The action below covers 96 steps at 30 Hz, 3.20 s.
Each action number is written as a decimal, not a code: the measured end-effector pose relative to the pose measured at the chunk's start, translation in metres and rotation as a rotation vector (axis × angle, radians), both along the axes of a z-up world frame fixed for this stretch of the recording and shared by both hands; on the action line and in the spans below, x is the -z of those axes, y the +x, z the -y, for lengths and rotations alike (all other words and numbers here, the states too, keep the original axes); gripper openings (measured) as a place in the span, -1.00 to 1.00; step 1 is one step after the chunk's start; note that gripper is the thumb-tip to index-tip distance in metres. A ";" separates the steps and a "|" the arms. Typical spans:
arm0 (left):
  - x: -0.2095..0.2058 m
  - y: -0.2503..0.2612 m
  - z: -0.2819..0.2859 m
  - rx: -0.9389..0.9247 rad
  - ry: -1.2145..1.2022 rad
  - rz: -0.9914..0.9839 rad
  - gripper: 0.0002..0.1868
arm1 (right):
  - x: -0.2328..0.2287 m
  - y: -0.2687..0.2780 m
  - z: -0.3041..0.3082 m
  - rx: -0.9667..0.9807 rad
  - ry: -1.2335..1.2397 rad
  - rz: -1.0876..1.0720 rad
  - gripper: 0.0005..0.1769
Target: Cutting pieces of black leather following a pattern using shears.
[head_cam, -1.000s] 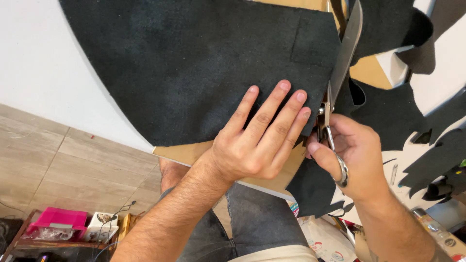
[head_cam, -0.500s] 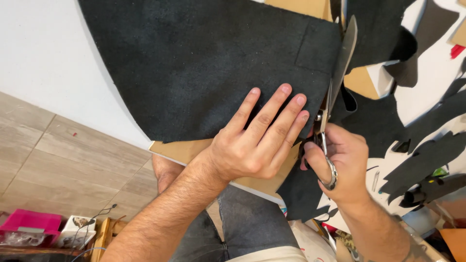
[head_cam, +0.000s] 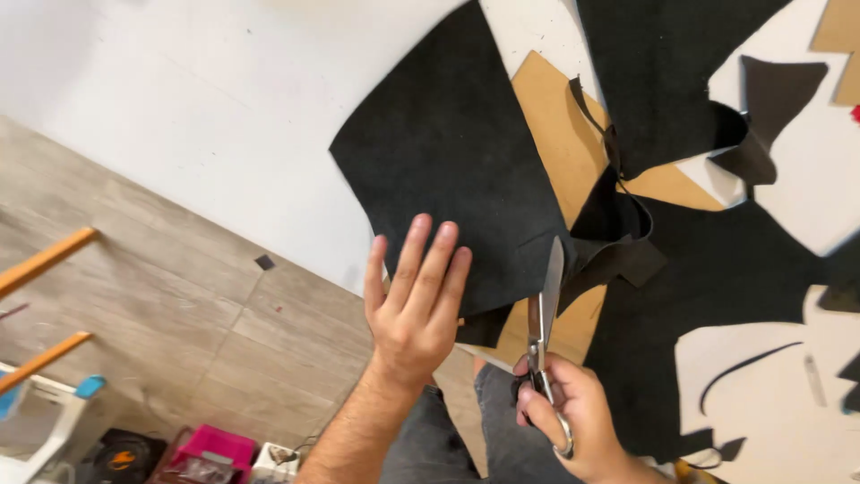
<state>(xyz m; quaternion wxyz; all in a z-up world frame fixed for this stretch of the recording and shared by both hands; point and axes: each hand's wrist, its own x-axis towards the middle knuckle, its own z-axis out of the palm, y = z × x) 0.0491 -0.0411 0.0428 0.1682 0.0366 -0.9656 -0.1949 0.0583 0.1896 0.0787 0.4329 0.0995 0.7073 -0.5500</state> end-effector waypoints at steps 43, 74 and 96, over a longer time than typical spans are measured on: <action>-0.012 0.000 -0.057 -0.961 1.855 0.206 -0.82 | -0.007 -0.045 0.020 -0.379 0.040 -0.059 -0.66; 0.006 0.004 -0.033 -0.889 1.730 0.343 -0.78 | -0.013 -0.029 0.013 -0.384 0.223 -0.163 -0.83; 0.006 0.008 -0.032 -0.812 1.616 0.393 -0.82 | -0.010 -0.042 0.030 -0.366 0.203 -0.136 -0.77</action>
